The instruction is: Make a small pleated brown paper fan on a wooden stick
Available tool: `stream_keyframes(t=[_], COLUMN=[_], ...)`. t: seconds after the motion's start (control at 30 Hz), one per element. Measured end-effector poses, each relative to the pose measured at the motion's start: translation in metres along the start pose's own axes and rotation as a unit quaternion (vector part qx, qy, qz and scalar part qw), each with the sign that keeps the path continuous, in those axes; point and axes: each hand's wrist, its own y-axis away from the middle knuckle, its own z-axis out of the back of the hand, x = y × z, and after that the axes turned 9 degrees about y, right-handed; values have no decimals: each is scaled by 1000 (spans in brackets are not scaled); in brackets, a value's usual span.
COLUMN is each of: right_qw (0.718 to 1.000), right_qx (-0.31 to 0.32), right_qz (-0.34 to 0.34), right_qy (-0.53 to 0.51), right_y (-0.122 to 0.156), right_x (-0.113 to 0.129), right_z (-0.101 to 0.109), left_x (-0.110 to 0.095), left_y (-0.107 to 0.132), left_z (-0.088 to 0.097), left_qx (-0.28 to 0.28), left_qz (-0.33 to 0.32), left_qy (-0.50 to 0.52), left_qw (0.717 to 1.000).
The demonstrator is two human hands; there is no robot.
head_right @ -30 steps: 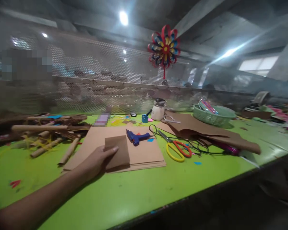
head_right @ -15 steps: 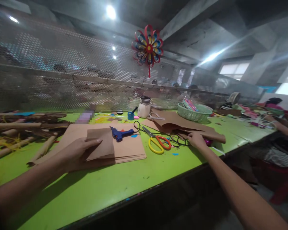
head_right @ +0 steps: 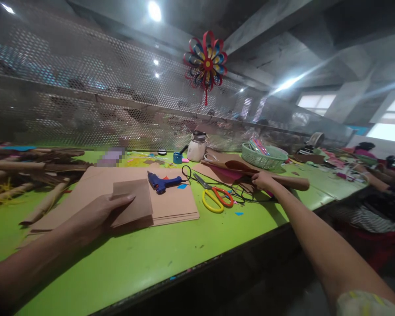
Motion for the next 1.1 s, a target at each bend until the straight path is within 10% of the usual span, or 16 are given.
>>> stream_keyframes(t=[1.1], right_qw=[982], right_qx=[-109], right_qz=[75], right_qy=[135], right_y=[14], right_x=[-14], right_z=[15], left_x=[-3], left_y=[5], left_z=[-4], left_qx=[21], left_qz=[-9], left_qy=[9], left_qw=[1000])
